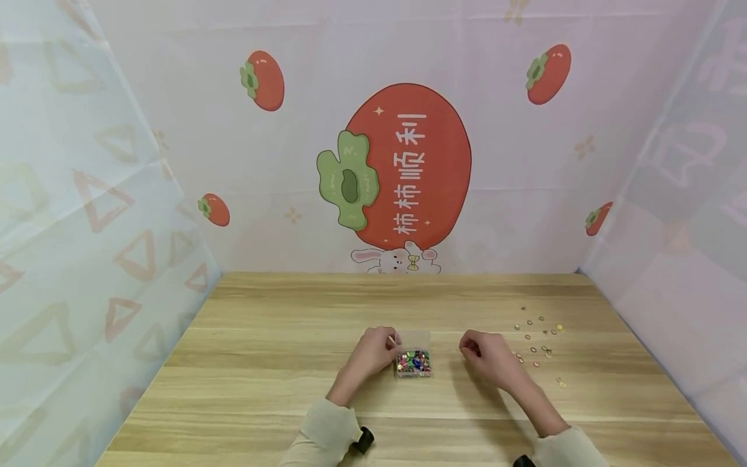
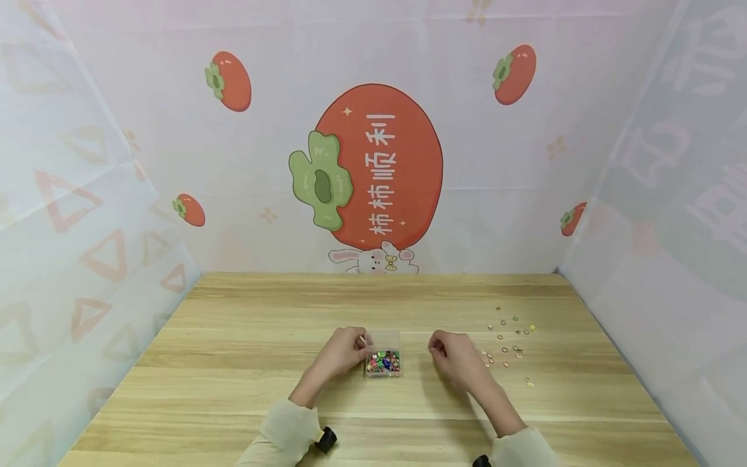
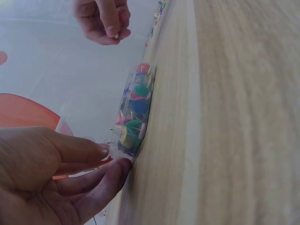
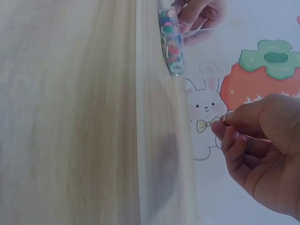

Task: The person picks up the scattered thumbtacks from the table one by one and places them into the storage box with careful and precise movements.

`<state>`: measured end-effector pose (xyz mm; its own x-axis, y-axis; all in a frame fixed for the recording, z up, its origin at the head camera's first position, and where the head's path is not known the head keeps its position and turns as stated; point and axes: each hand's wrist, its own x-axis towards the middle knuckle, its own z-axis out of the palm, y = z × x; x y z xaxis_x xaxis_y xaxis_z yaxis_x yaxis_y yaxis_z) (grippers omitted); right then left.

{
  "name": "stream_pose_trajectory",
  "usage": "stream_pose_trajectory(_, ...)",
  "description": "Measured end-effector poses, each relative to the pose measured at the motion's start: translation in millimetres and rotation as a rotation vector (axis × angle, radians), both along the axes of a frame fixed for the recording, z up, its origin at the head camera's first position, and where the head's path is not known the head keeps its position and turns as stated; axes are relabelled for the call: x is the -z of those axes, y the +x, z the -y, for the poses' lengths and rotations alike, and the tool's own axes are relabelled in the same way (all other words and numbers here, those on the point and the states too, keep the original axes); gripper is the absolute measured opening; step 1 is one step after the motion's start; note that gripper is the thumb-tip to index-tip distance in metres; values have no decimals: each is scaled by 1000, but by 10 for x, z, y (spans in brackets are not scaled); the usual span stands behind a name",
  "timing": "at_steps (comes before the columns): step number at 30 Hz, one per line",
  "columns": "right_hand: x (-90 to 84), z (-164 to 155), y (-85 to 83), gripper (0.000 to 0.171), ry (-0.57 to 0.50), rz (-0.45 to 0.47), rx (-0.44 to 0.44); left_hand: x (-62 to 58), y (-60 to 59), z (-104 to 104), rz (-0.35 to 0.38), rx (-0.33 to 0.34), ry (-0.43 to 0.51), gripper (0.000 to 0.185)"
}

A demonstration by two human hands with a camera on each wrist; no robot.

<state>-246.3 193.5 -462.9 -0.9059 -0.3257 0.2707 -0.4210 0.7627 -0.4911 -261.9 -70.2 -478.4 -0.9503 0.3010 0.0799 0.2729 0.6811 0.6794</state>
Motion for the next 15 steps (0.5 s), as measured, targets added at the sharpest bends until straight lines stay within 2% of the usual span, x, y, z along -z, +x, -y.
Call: stream_pose_trajectory(15,91,380,-33,15,-36,-23,-105,-8,-4,-7,-6,-7,-20,6)
